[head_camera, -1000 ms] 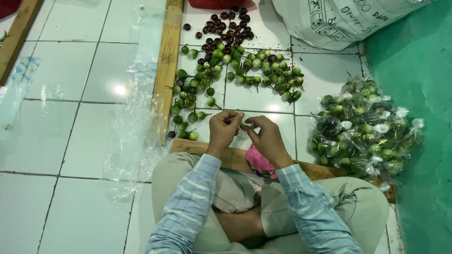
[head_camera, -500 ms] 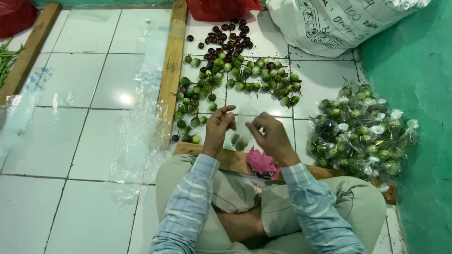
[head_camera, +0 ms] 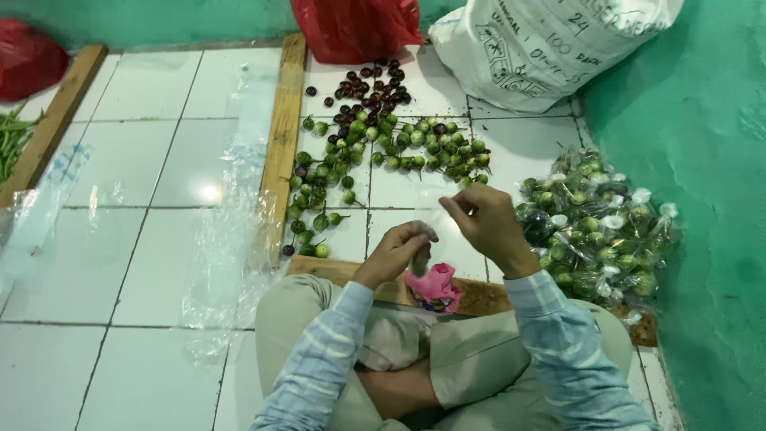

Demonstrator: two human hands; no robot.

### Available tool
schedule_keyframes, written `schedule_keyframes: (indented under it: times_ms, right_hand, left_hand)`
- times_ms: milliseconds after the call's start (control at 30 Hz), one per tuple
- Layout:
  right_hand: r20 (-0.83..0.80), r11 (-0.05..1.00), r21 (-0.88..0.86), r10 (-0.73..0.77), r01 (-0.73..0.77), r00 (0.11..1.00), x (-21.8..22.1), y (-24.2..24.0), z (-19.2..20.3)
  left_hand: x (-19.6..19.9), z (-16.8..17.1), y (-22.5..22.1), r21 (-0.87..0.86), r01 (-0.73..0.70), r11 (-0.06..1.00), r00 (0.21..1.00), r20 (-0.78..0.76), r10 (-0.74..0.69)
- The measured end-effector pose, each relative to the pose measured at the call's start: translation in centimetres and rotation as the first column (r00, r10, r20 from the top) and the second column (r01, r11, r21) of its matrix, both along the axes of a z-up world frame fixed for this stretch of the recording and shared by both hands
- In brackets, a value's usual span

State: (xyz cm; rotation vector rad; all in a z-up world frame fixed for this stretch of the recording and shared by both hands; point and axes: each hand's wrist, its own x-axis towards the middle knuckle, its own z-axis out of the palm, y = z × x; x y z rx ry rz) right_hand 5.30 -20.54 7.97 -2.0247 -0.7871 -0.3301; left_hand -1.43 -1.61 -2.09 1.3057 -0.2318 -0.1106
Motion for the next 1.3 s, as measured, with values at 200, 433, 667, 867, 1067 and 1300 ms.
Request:
schedule_keyframes:
  times_ms: [200, 433, 667, 867, 1067, 1300]
  right_hand:
    - [0.201, 0.975, 0.038, -0.223, 0.220, 0.954, 0.1, -2.3, -1.0]
    - [0.092, 0.834, -0.541, 0.187, -0.108, 0.978, -5.1, 2.0, -5.3]
    - [-0.690, 0.814, -0.293, 0.184, -0.502, 0.700, -4.2, 1.1, -5.8]
    - [-0.883, 0.954, 0.199, 0.274, -0.226, 0.381, -2.5, 1.4, -9.6]
    - [-0.693, 0.704, 0.709, 0.682, 0.049, 0.236, -3.6, -0.8, -3.9]
    - [-0.644, 0.654, 0.755, 0.729, 0.040, 0.232, -4.8, -4.0, -3.3]
  left_hand:
    - [-0.8, 3.0, 1.2, 0.393, 0.105, 0.913, 0.994, -0.073, -0.083]
    - [-0.8, -0.4, 2.5, 0.618, 0.296, 0.729, 0.949, -0.277, -0.151]
    - [-2.7, 5.9, 3.8, 0.668, 0.482, 0.567, 0.874, -0.411, -0.258]
    - [0.3, 3.0, 4.5, 0.859, 0.229, 0.457, 0.973, -0.190, -0.130]
    - [3.0, 8.7, -0.7, 0.641, -0.248, 0.727, 0.954, 0.292, 0.069]
    - [-2.4, 16.7, -4.5, 0.166, 0.051, 0.985, 0.935, 0.339, -0.105]
